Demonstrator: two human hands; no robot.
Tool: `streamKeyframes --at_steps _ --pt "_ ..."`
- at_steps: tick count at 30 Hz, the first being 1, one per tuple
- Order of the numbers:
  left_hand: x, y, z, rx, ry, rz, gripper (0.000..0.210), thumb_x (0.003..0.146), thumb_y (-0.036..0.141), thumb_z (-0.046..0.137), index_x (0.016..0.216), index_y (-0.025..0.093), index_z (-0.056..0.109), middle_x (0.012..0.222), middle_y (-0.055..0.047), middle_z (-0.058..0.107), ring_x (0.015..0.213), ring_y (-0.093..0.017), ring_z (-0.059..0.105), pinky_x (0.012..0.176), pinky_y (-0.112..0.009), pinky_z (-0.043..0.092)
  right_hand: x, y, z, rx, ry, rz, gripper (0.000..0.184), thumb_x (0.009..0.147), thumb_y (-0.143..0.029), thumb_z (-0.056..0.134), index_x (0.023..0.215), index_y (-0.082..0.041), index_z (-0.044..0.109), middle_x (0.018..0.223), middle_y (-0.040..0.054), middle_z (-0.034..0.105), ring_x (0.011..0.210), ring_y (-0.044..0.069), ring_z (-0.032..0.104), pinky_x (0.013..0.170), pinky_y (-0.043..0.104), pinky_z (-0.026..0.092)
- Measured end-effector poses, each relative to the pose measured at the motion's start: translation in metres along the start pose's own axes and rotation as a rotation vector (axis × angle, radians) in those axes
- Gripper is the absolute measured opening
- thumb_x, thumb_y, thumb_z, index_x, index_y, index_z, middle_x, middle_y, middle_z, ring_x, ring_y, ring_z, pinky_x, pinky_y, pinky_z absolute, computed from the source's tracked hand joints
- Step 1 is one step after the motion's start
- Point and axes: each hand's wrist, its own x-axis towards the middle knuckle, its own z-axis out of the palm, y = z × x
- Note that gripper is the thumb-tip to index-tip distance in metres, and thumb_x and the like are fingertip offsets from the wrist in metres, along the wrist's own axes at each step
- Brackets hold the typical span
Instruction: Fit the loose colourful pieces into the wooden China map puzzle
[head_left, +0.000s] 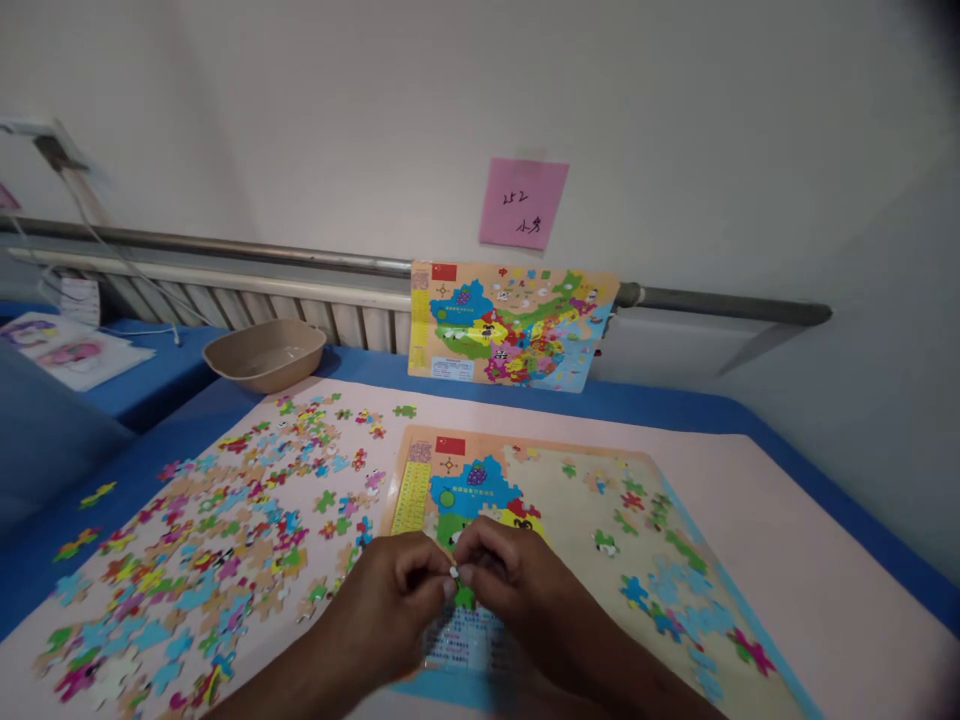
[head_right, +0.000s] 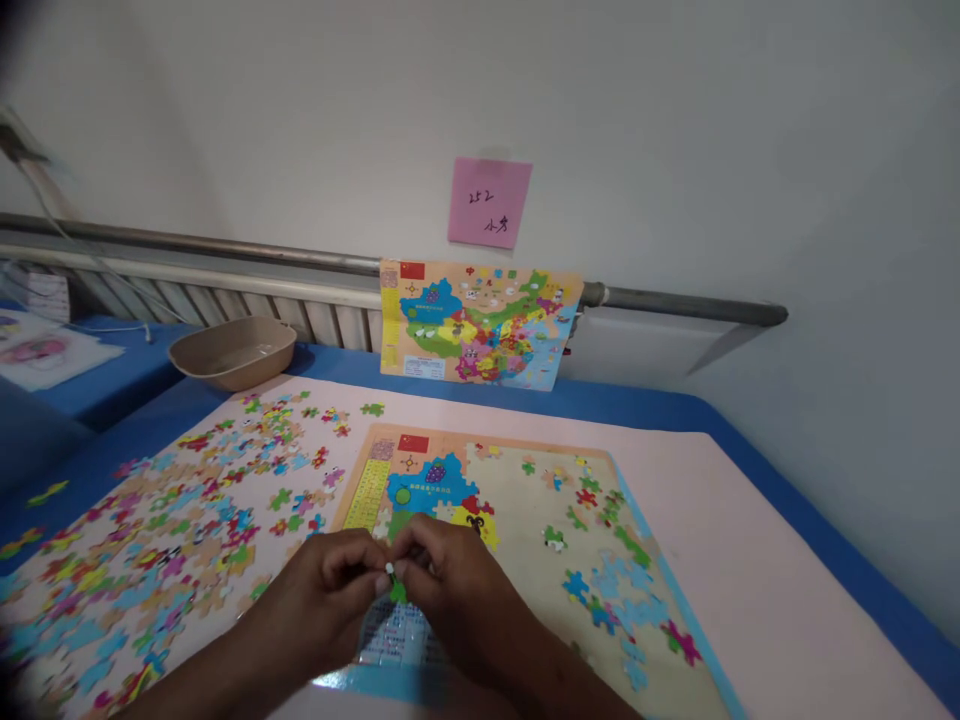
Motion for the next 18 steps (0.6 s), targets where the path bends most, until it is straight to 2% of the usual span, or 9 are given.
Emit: streamKeyframes --at_steps 4,7,10,13,18 --pt "0.003 0.001 0.002 -0.312 0.092 -0.170 0.026 0.078 0.039 0.073 0.066 0.017 0.066 0.062 0.002 0.056 0.060 -0.011 0.046 0.059 -0.026 0.033 -0.001 0.002 0.008 -0.022 0.079 -0.007 0.009 0.092 -0.024 0.055 0.086 -0.023 0.061 0.077 -0.0033 0.059 0.072 0.016 0.054 0.064 0.025 0.039" --pt "0.006 0.009 0.002 -0.470 0.199 -0.266 0.032 0.064 0.043 0.082 0.059 0.017 0.063 0.052 0.004 0.050 0.050 -0.009 0.039 0.053 -0.024 0.029 -0.006 0.009 0.016 -0.274 0.196 -0.094 0.005 0.087 -0.018 0.061 0.089 -0.023 0.060 0.085 0.0001 0.063 0.078 0.020 0.058 0.068 0.029 0.042" --pt "0.008 0.018 0.002 -0.528 0.239 -0.321 0.035 0.055 0.041 0.087 0.055 0.017 0.062 0.048 0.005 0.048 0.046 -0.007 0.037 0.049 -0.023 0.026 -0.010 0.016 0.024 -0.576 0.289 -0.260 0.021 0.081 -0.012 0.070 0.095 -0.023 0.060 0.093 0.0042 0.066 0.089 0.025 0.061 0.078 0.035 0.047" --pt "0.007 0.018 0.002 -0.566 0.221 -0.324 0.035 0.053 0.039 0.089 0.054 0.016 0.062 0.048 0.005 0.048 0.046 -0.006 0.036 0.048 -0.022 0.025 -0.012 0.018 0.026 -0.724 0.307 -0.352 0.024 0.083 -0.008 0.067 0.099 -0.024 0.059 0.094 0.0056 0.067 0.090 0.027 0.062 0.080 0.038 0.049" --pt "0.006 0.004 0.004 -0.568 0.194 -0.291 0.030 0.062 0.038 0.086 0.059 0.015 0.067 0.053 0.003 0.053 0.050 -0.007 0.040 0.050 -0.022 0.028 -0.013 0.017 0.024 -0.819 0.281 -0.361 0.022 0.083 -0.006 0.065 0.097 -0.023 0.060 0.093 0.0061 0.068 0.087 0.027 0.061 0.079 0.039 0.048"
